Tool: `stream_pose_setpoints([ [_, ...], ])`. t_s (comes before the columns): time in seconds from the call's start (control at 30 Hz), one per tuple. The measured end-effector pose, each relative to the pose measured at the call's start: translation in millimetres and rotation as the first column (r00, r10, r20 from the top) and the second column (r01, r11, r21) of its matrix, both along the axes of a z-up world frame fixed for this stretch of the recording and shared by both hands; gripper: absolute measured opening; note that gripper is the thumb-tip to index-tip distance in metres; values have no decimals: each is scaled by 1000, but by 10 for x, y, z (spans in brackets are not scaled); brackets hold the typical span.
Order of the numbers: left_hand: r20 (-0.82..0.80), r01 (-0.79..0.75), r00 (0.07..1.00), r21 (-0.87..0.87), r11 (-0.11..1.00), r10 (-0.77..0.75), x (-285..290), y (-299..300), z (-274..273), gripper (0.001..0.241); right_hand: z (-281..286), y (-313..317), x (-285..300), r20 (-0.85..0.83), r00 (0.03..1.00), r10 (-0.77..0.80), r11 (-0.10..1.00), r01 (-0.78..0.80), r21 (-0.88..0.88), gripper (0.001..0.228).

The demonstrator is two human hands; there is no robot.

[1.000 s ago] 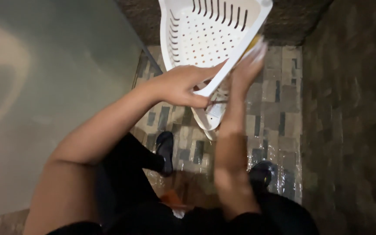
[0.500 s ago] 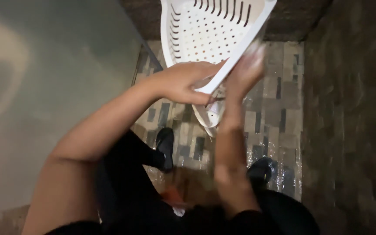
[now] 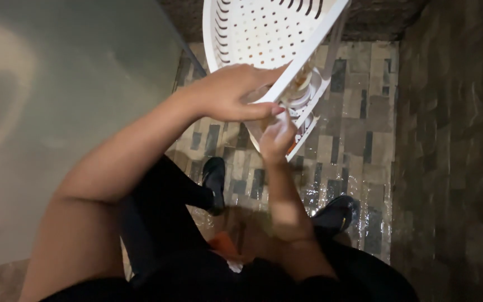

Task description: The person cleans a plastic corner shower shelf by removing all items, including toiletries and a sponge, then scrubbing the individual trays with a sponge and soapy water before reassembling it.

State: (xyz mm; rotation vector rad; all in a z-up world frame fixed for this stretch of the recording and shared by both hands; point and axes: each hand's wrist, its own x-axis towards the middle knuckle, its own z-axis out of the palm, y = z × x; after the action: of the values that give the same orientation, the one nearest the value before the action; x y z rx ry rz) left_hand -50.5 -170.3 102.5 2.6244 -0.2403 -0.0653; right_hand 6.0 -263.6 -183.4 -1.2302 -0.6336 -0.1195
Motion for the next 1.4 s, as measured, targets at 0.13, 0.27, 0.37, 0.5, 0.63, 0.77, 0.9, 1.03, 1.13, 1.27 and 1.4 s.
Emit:
stream_pose_setpoints([
  [0.13, 48, 18, 999, -18, 1000, -18, 6, 36, -19, 79, 543, -93, 256, -528, 827, 191, 954, -29, 299, 74],
  [0.27, 53, 46, 998, -34, 998, -44, 25, 33, -14, 74, 1165, -8, 330, -678, 540, 498, 786, 48, 616, 67],
  [0.37, -64, -55, 997, -21, 998, 53, 25, 31, -5, 79, 1212, 162, 415, -589, 728, 352, 870, -22, 493, 63],
  [0.5, 15, 37, 999, -106, 994, -35, 27, 59, -41, 76, 1137, 448, 1176, -632, 765, 125, 966, 52, 254, 58],
  [0.63, -45, 3, 999, -87, 996, -7, 71, 59, -54, 69, 1066, 523, 1599, -488, 872, -37, 993, 85, 77, 55],
  [0.77, -20, -22, 1000, -127, 992, 20, 55, 21, -34, 75, 808, 263, 963, -38, 965, -261, 950, 250, -189, 36],
  [0.9, 1, -13, 1000, -128, 992, 14, 43, -5, -6, 69, 825, -153, 284, 137, 983, -124, 989, 134, -69, 24],
  [1.03, -30, -13, 1000, -120, 993, 9, 45, -6, 31, 72, 1271, -206, 404, -55, 966, -252, 938, 258, 231, 18],
  [1.13, -99, -51, 994, -72, 996, 44, 26, 11, 80, 72, 1773, -308, 251, 260, 943, -209, 953, 136, 273, 35],
  [1.27, 51, 62, 997, -33, 998, -60, -28, 72, 60, 57, 2109, -29, 632, 490, 869, -68, 996, 87, -16, 29],
  [1.4, 169, 133, 980, -143, 981, -109, -70, 139, -24, 70, 2289, 1, 1262, 277, 942, 191, 978, -159, -134, 38],
])
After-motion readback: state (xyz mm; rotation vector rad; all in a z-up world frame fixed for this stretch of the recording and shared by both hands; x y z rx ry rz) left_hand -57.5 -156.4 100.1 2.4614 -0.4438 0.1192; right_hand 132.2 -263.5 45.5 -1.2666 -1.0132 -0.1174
